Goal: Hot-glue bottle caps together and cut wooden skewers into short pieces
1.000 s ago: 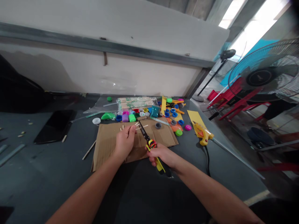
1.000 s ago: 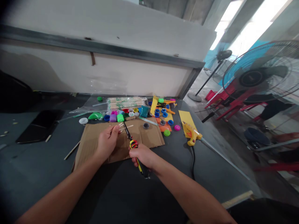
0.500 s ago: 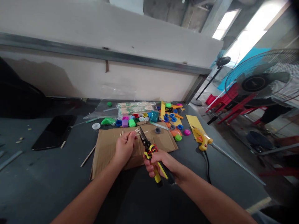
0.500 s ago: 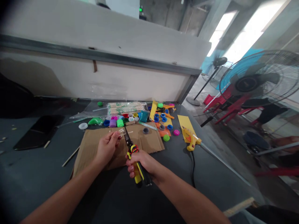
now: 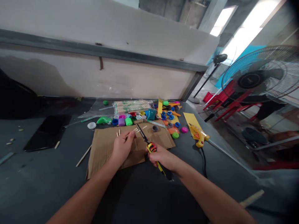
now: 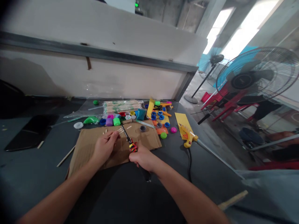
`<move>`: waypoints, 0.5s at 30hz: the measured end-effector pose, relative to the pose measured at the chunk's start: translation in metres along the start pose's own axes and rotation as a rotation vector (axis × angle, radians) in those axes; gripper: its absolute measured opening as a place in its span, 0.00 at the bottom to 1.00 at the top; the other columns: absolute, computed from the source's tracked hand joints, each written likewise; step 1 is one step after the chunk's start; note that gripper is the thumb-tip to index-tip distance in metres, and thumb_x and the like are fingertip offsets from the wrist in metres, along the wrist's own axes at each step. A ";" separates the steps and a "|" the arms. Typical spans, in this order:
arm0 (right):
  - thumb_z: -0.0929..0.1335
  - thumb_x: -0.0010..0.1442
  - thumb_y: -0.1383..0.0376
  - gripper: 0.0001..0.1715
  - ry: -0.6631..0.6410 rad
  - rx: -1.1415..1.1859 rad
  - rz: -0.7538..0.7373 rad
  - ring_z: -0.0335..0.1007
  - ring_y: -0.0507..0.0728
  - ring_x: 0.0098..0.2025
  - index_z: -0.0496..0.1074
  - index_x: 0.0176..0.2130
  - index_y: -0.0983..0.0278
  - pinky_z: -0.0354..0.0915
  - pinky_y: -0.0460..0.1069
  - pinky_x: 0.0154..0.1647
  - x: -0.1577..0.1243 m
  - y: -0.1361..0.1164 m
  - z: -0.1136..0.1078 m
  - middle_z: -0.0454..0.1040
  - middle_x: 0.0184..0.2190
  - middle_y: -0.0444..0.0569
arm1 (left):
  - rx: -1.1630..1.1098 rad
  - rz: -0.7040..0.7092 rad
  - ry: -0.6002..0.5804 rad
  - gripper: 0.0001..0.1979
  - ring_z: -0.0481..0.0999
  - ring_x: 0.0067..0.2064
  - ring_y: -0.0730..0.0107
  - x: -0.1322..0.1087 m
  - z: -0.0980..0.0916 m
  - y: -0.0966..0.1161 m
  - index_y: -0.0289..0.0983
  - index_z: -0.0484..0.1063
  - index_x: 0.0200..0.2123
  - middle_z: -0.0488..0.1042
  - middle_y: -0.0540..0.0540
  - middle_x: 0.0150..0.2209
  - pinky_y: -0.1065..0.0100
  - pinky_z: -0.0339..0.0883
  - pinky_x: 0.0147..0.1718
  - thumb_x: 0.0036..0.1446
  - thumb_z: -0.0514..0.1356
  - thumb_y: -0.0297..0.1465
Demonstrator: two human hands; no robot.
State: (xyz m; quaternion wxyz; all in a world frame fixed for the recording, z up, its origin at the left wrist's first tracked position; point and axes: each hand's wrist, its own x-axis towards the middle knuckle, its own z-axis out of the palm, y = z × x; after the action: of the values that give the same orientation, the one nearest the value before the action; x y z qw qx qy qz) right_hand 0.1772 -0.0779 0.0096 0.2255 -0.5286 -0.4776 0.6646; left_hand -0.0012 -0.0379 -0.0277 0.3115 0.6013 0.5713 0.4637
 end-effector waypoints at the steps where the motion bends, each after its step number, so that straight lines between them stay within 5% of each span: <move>1: 0.63 0.37 0.67 0.19 -0.005 -0.001 -0.006 0.54 0.47 0.17 0.62 0.35 0.62 0.53 0.44 0.19 0.000 0.000 -0.001 0.61 0.18 0.35 | 0.022 0.024 0.003 0.17 0.65 0.23 0.71 0.000 -0.001 0.001 0.37 0.72 0.26 0.66 0.53 0.18 0.71 0.56 0.23 0.60 0.52 0.40; 15: 0.63 0.36 0.68 0.19 -0.027 0.050 0.028 0.54 0.47 0.17 0.61 0.34 0.62 0.55 0.44 0.19 0.005 0.000 0.000 0.60 0.17 0.35 | 0.228 0.230 0.039 0.15 0.74 0.32 0.66 -0.002 -0.004 -0.001 0.39 0.75 0.31 0.77 0.48 0.29 0.70 0.61 0.32 0.61 0.52 0.38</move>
State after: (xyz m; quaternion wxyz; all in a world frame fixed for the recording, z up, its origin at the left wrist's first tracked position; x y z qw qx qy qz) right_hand 0.1754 -0.0743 0.0071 0.2228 -0.5202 -0.4564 0.6866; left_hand -0.0052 -0.0405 -0.0273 0.1750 0.6851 0.5537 0.4397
